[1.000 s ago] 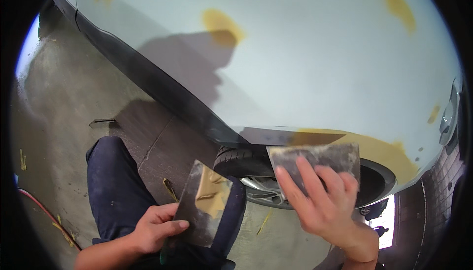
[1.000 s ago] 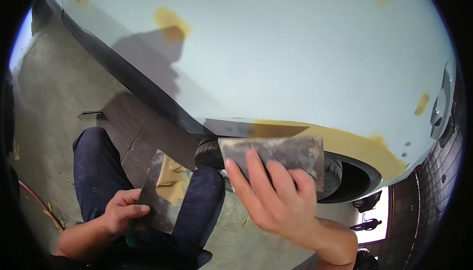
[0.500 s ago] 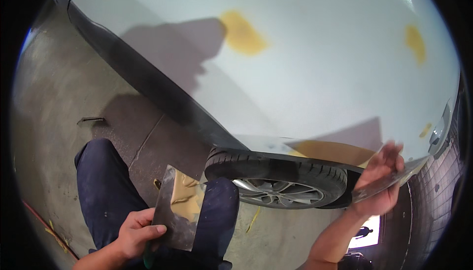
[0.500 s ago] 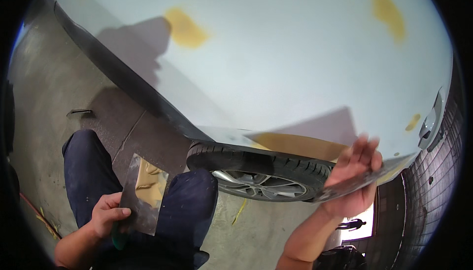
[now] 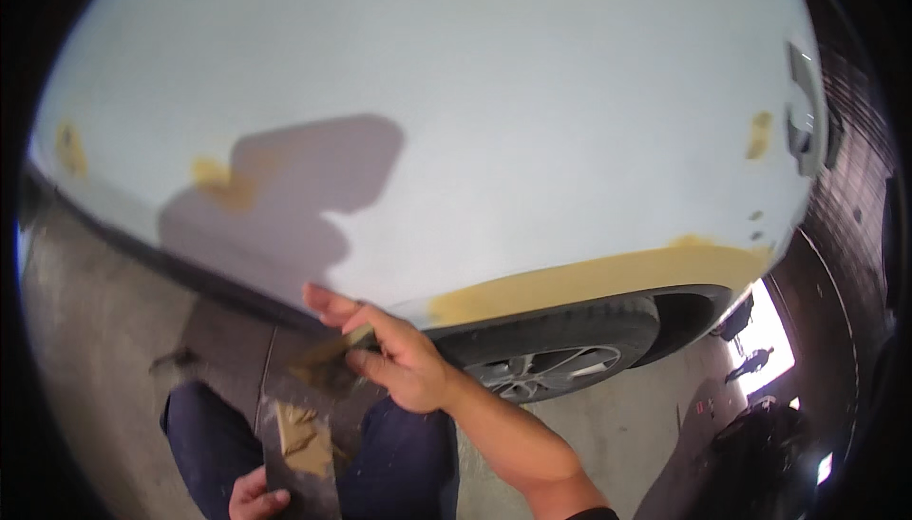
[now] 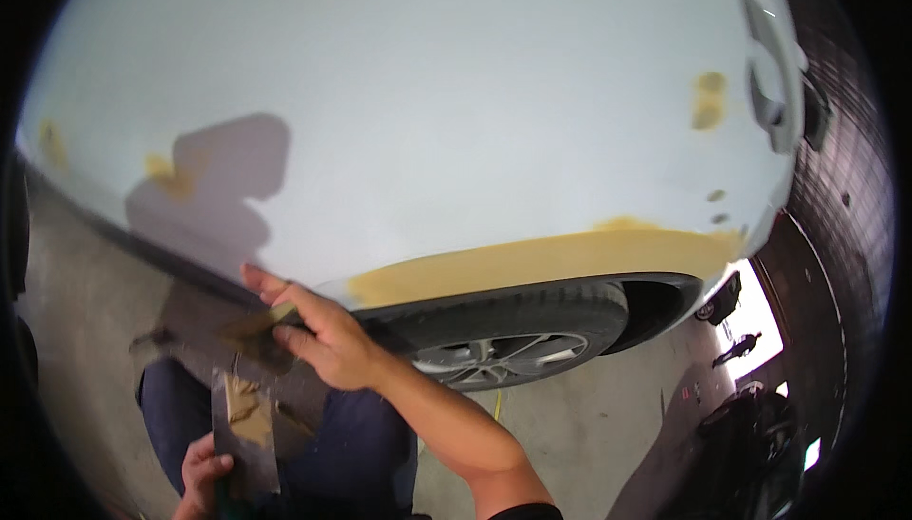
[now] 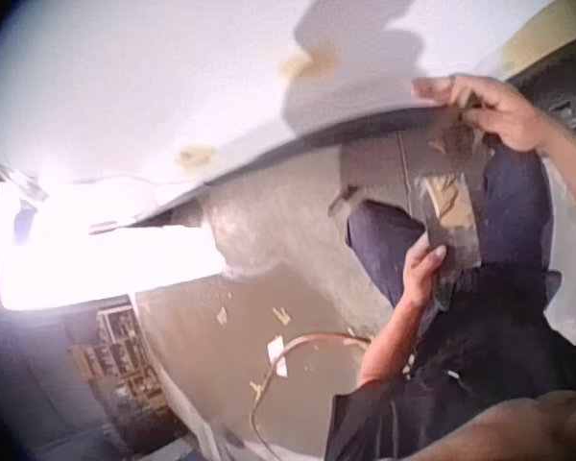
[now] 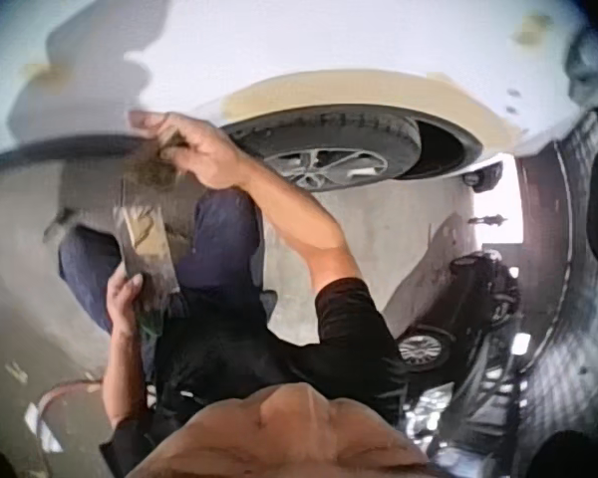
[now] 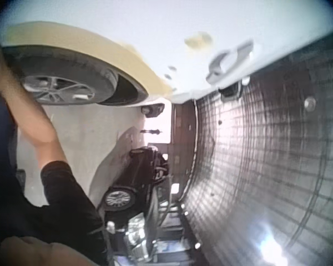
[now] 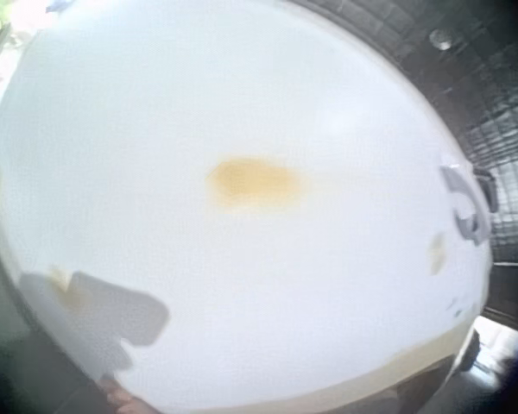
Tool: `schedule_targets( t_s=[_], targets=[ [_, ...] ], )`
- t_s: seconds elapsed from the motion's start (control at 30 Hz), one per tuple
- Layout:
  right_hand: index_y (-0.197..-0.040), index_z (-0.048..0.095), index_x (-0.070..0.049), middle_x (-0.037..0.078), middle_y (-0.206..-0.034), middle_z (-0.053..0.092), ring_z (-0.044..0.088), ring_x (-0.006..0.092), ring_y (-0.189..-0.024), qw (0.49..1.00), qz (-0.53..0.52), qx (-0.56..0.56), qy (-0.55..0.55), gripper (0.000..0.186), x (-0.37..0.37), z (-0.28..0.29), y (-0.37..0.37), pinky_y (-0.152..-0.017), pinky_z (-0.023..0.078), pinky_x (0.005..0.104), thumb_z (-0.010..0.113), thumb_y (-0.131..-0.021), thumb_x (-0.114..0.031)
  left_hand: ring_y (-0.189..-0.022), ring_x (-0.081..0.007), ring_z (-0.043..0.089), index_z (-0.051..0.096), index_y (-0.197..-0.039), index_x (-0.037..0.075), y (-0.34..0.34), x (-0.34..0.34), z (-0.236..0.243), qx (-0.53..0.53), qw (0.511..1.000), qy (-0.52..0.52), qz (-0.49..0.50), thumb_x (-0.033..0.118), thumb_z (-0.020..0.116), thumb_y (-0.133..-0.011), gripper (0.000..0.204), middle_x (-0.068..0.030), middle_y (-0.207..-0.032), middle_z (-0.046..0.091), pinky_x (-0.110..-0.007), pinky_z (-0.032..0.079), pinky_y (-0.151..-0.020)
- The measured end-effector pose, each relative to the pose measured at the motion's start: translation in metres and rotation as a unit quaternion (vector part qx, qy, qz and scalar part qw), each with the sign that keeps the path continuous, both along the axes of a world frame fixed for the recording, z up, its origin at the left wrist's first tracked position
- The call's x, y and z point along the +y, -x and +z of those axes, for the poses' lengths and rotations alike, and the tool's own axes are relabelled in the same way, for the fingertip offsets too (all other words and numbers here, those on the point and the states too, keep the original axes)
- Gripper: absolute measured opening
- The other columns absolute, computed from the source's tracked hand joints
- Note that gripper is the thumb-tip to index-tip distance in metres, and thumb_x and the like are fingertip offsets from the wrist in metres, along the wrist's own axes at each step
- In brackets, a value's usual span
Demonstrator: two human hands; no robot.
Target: The person applies a beige body filler to the rear quarter panel of a white car using a spreader, smoothing the material over the surface. The person then uses a sanding block to sand the applied filler, leveling the surface.
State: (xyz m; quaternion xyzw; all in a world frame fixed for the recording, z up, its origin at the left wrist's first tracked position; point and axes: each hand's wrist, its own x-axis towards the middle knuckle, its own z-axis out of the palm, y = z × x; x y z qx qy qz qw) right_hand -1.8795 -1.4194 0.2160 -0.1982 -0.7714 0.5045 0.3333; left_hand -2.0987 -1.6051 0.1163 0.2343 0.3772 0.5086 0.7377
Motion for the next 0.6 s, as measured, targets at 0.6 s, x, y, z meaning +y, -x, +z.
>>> schedule_targets(
  t_s=[0.6],
  targets=[
    [-0.118,0.053,-0.001,0.014,-0.136,0.049,0.050,0.0204,-0.119,0.956,-0.189,0.216,-0.064,0.024,-0.160,0.183,-0.216,-0.099,0.041,0.0348,0.043,-0.100,-0.015,-0.071,-0.0133,0.063,0.065,-0.112,-0.005,-0.024,0.008,-0.013,-0.009,0.995,0.019,-0.095,0.008,0.058,-0.086,0.030,-0.0063,-0.089,0.070,-0.024,0.048,-0.062]
  ],
)
